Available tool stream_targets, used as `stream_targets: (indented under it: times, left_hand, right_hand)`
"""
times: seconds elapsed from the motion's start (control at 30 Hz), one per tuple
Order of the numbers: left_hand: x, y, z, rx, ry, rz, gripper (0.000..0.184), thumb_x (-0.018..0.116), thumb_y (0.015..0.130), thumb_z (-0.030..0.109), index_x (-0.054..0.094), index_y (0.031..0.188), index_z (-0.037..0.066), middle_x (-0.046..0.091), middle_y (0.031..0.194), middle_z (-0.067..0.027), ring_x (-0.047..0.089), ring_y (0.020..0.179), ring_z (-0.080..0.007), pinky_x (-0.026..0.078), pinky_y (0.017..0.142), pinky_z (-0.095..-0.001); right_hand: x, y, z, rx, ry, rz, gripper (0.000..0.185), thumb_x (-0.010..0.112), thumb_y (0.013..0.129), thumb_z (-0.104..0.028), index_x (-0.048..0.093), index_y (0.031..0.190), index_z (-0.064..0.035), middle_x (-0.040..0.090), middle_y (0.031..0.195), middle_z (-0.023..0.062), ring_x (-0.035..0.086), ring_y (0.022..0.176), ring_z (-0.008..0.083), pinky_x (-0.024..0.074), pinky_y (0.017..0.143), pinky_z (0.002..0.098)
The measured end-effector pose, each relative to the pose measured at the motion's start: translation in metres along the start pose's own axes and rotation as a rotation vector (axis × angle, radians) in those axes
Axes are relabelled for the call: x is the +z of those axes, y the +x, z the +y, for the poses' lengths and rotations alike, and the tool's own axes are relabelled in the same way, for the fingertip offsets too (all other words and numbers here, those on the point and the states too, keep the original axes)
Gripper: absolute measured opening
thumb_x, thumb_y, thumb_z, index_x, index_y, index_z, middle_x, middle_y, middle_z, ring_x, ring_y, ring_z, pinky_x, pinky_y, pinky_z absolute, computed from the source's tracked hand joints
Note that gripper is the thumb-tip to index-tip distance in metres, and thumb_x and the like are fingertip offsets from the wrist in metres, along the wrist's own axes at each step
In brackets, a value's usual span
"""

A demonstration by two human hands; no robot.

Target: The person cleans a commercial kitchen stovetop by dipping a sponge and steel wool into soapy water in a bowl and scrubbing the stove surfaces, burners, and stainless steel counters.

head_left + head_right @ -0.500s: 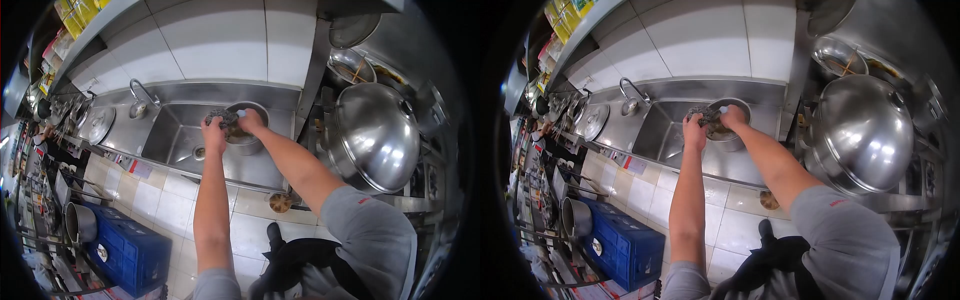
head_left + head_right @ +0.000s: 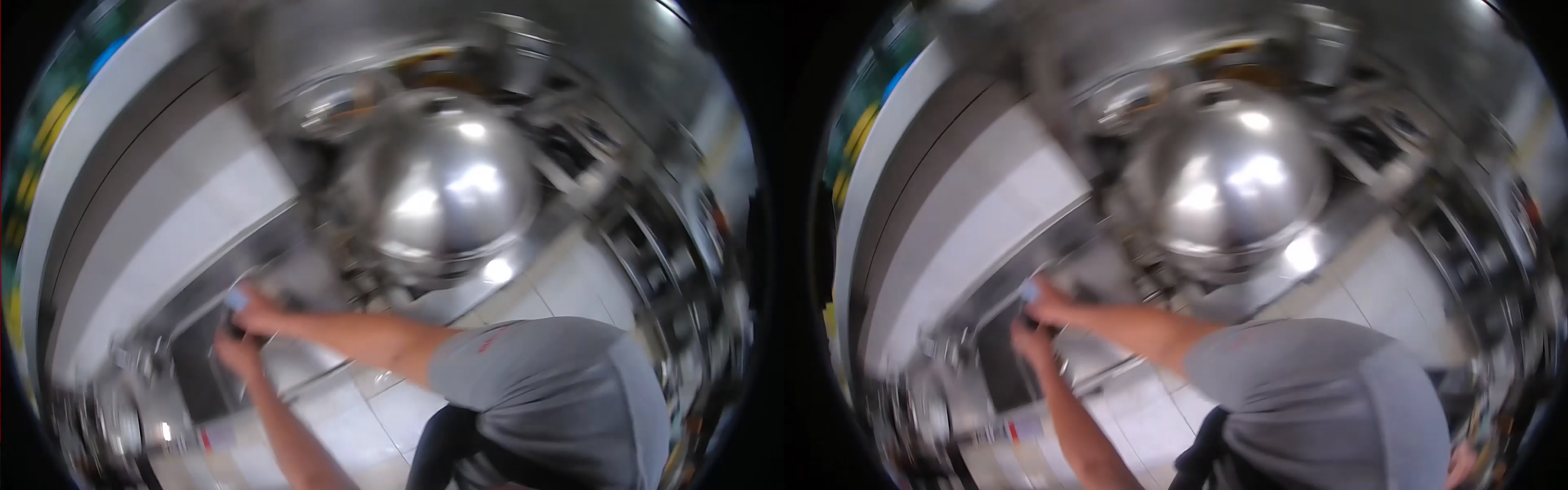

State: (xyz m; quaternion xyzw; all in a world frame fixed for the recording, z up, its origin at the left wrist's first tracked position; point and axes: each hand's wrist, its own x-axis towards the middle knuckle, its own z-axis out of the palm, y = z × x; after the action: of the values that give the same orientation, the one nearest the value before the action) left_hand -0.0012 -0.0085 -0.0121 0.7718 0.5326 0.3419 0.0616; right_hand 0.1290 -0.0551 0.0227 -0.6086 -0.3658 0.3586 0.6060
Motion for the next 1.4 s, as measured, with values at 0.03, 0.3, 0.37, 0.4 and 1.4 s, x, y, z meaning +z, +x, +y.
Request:
stream_targets:
  times: [0.03, 0.3, 0.37, 0.4, 1.4]
  left_hand:
    - [0.008, -0.001, -0.009, -0.147, -0.117, -0.076, 0.067, 0.086, 0.066, 0.01, 0.057, 0.124, -0.005, 0.066, 0.115, -0.0235, 0.063, 0.107, -0.0411, 0.049, 0.093, -0.0458]
    - [0.042, 0.008, -0.055, -0.597, -0.421, -0.498, 0.026, 0.071, 0.079, 0.013, 0.069, 0.096, -0.007, 0.068, 0.086, -0.012, 0.065, 0.075, -0.0222, 0.054, 0.061, -0.0401]
    - [0.041, 0.002, -0.077, -0.45, -0.333, -0.44, 0.023, 0.068, 0.078, 0.011, 0.066, 0.091, -0.008, 0.067, 0.083, -0.0131, 0.064, 0.069, -0.0232, 0.054, 0.055, -0.039]
    - [0.035, -0.004, -0.088, -0.425, -0.342, -0.414, 0.022, 0.066, 0.078, 0.011, 0.065, 0.088, -0.008, 0.066, 0.081, -0.0137, 0.064, 0.066, -0.0237, 0.053, 0.051, -0.0384]
    - [0.106, -0.439, 0.521, -0.027, -0.372, -0.718, 0.028, 0.059, 0.082, 0.019, 0.058, 0.071, -0.006, 0.054, 0.06, -0.0133, 0.048, 0.059, -0.0209, 0.037, 0.055, -0.043]
  right_hand:
    - [0.012, 0.012, 0.025, -0.134, 0.058, 0.053, 0.071, 0.069, 0.08, -0.022, 0.04, 0.144, -0.0103, 0.055, 0.13, 0.0235, 0.055, 0.12, 0.0385, 0.0467, 0.098, 0.0454]
    - [-0.011, -0.011, 0.009, -0.053, 0.037, 0.014, 0.056, 0.064, 0.079, -0.019, 0.048, 0.13, -0.0019, 0.064, 0.109, 0.0245, 0.063, 0.104, 0.0395, 0.0496, 0.089, 0.0444]
    - [-0.029, -0.033, -0.013, 0.011, 0.033, -0.119, 0.059, 0.063, 0.079, -0.019, 0.046, 0.133, -0.0029, 0.063, 0.111, 0.0244, 0.062, 0.106, 0.0387, 0.0491, 0.089, 0.0448]
    - [-0.016, -0.027, 0.006, -0.021, -0.026, -0.135, 0.059, 0.063, 0.08, -0.019, 0.045, 0.134, -0.0023, 0.064, 0.11, 0.0234, 0.063, 0.104, 0.0375, 0.0497, 0.087, 0.0448]
    - [-0.71, -0.413, 0.018, -0.086, -0.54, -0.471, 0.054, 0.064, 0.077, -0.024, 0.052, 0.128, -0.009, 0.064, 0.111, 0.0233, 0.062, 0.106, 0.04, 0.0489, 0.092, 0.0479]
